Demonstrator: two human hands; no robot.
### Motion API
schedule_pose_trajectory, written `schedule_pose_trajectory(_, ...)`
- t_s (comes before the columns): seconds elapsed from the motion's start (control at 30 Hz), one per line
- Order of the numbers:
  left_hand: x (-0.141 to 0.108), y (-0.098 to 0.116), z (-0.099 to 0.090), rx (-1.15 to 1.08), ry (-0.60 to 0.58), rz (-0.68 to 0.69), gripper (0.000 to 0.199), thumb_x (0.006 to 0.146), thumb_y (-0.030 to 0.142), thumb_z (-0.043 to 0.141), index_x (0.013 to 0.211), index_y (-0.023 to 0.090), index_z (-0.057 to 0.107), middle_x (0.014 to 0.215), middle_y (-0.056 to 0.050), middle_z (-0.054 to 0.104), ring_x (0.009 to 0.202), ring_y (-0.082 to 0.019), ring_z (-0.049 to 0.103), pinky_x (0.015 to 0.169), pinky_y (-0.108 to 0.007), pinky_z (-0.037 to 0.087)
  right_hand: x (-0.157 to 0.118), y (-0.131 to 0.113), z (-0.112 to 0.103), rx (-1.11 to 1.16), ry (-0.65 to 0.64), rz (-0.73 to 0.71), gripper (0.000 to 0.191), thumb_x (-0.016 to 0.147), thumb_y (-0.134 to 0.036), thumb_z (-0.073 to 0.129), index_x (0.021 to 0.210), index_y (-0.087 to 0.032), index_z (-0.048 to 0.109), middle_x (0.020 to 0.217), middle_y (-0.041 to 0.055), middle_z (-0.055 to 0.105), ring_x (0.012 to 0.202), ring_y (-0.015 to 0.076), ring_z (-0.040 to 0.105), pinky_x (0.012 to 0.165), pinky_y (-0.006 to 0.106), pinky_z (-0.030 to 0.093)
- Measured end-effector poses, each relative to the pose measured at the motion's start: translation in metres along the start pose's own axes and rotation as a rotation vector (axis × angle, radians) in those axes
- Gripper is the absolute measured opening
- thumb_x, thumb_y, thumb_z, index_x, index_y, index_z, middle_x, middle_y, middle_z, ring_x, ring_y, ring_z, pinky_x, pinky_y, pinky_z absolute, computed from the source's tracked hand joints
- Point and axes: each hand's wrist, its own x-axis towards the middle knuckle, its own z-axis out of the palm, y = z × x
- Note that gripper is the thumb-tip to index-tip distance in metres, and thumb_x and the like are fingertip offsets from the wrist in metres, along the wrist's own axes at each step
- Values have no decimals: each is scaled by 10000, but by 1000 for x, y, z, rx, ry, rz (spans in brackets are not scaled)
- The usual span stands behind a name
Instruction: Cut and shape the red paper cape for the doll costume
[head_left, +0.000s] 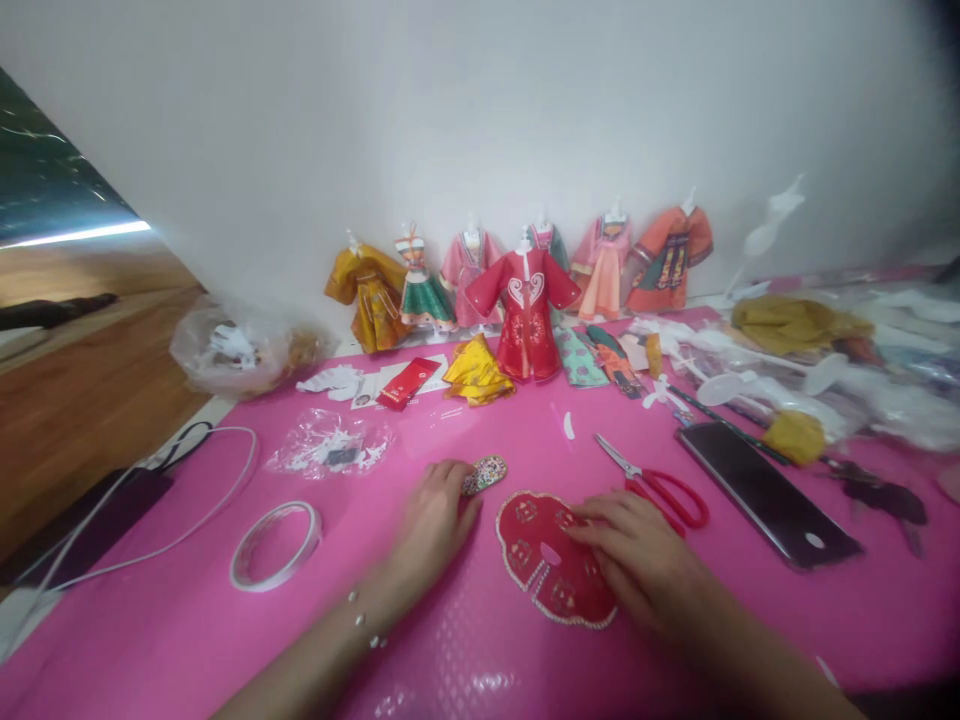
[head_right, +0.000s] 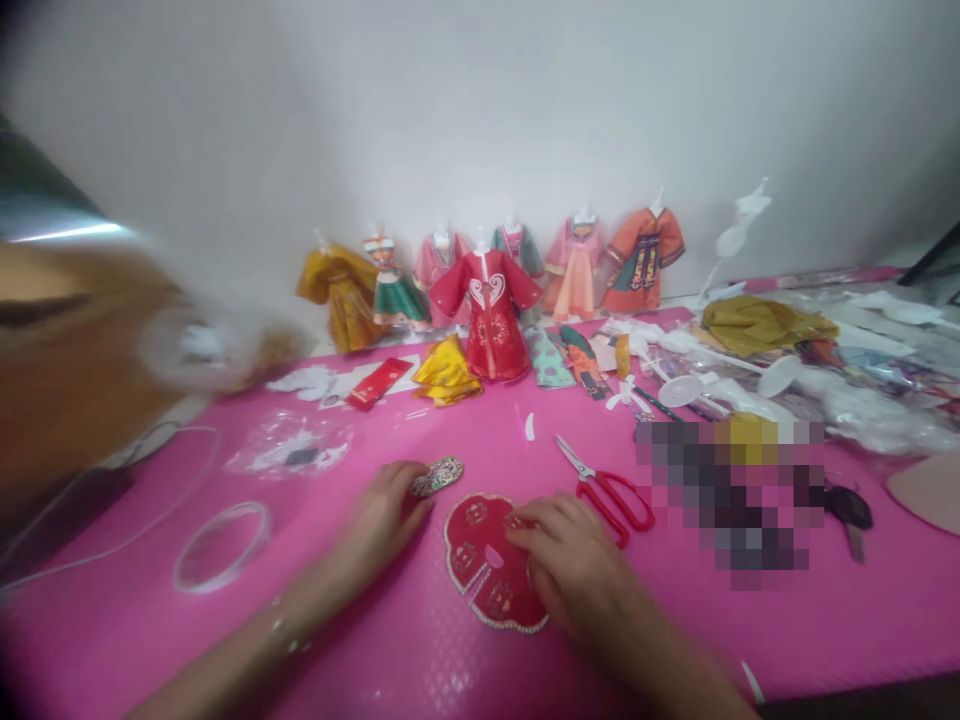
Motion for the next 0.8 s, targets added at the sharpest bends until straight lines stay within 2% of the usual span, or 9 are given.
schedule_pose_trajectory(0.17,2,-2,6,-49,21,-26,178,842,144,544,1004,172,613,964,-85,665,902,-247,619,822,-431,537,22,4,4,38,21,-22,333,876,-89,486,1130,-211,663,1135,113,685,1062,248,629,918,437,534)
schedule_pose_trajectory(0.27,2,1,4,-113,20,-13,198,836,161,544,1028,175,590,942,-75,664,854,-228,646,771,-399,559,33,1,9,48,6,52,334,884,-98,476,1148,-203,650,1150,122,681,1074,250,631,932,446,529)
schedule_pose_trajectory(0.37,0,12,-1,-194,3,22,215,849,185,544,1064,193,558,954,-54,670,813,-194,674,720,-340,580,45,-1,12,115,-23,141,383,868,-129,517,1239,-193,592,1248,128,641,1170,259,592,1006,468,488)
schedule_pose_trajectory(0.5,-5,29,-4,-376,1,42,282,837,170,551,1114,213,534,1027,-52,674,923,-204,680,818,-377,580,58,0,13,290,-63,259,539,808,-162,636,1332,-166,510,1319,131,598,1228,246,562,1045,439,463)
schedule_pose_trajectory(0.57,-8,32,0,-428,13,39,286,842,171,553,1123,223,532,1044,-45,673,950,-204,678,833,-374,578,61,1,14,353,-60,294,530,797,-162,655,1312,-161,530,1288,126,618,1202,241,582,1035,428,471)
schedule_pose_trajectory(0.67,-12,30,8,-463,29,51,298,842,154,550,1129,234,526,1041,-42,671,954,-199,678,836,-360,580,60,3,19,401,-46,309,455,799,-175,657,1248,-172,583,1231,116,654,1155,245,614,1010,426,488)
schedule_pose_trajectory(0.8,-17,22,17,-480,62,84,324,831,165,571,1145,228,522,1052,-64,667,968,-212,672,843,-353,581,55,8,29,396,1,293,471,760,-148,646,1226,-193,600,1214,113,665,1138,259,626,990,423,505)
